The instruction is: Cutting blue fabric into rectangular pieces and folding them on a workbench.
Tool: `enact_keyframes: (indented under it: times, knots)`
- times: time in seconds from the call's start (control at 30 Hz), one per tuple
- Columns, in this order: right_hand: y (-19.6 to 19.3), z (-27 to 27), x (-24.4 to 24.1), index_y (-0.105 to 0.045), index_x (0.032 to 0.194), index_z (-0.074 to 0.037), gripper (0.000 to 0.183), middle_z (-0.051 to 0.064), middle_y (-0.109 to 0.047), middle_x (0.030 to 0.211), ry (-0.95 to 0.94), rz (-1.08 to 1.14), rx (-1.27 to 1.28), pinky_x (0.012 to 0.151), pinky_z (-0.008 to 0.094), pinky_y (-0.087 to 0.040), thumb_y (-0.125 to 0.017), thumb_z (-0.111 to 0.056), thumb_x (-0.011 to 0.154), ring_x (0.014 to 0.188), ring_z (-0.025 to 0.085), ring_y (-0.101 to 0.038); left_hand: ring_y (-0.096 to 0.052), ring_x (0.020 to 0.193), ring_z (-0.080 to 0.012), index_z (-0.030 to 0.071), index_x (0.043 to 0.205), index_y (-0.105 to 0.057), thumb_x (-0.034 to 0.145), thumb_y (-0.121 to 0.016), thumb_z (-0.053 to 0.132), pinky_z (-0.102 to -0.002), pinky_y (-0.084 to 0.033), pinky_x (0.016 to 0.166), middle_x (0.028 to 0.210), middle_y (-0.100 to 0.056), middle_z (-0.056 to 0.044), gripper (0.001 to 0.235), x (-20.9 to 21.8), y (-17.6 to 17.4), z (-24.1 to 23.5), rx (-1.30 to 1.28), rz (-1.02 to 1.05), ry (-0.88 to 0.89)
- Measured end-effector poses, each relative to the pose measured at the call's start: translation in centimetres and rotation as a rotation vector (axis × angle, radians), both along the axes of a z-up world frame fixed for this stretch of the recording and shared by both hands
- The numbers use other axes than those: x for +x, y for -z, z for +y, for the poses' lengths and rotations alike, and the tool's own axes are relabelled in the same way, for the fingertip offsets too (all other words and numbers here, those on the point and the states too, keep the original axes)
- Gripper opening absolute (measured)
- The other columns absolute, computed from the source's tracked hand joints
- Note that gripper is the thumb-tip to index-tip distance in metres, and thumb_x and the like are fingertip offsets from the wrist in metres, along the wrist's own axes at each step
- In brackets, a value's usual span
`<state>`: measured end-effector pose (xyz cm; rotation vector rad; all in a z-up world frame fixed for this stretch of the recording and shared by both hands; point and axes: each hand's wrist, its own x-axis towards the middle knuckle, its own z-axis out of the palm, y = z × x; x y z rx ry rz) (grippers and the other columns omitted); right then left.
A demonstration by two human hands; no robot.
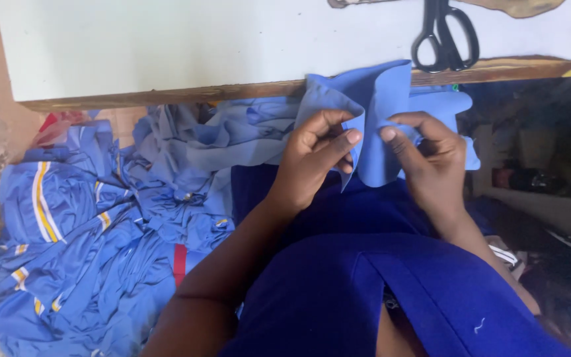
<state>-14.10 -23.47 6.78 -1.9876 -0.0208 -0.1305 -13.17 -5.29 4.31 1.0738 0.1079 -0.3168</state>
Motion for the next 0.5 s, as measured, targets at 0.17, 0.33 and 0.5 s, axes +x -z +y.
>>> enact_keyframes:
  times: [0.17,0.33,0.5]
  knots:
    - [1.1,0.4,-0.7,-0.071,0.112,-0.002,0.012,0.010,-0.072,0.109,-0.009,0.006,0.076,0.090,0.025,-0.050,-0.069,-0.011,0.105,0.098,0.014,-0.065,-0.062,0.071,-0.0087,0.004,0.116,-0.065,0.097,-0.071,0.021,-0.023,-0.057,0.062,0.086,-0.062,-0.002,0.027,-0.6,0.9,-0.5,-0.017,-0.058,0.052]
    - [1.0,0.1,-0.6,-0.067,0.119,0.001,0.030,0.012,-0.071,0.112,-0.108,-0.095,-0.083,0.095,0.031,-0.050,-0.078,-0.016,0.096,0.104,0.020,-0.066,-0.070,0.088,-0.0136,0.007,0.124,-0.065,0.101,-0.064,0.026,-0.025,-0.061,0.071,0.103,-0.070,-0.009,0.030,-0.8,0.4,-0.4,0.018,-0.119,0.109]
    - [0.7,-0.6,0.0,-0.070,0.110,0.001,0.015,0.013,-0.072,0.102,-0.145,-0.270,-0.241,0.087,0.034,-0.052,-0.080,-0.005,0.099,0.095,0.024,-0.069,-0.068,0.107,-0.0123,0.022,0.118,-0.070,0.108,-0.053,0.028,-0.030,-0.053,0.089,0.116,-0.072,0.003,0.021,1.4,-1.5,1.2,0.543,-0.488,0.127]
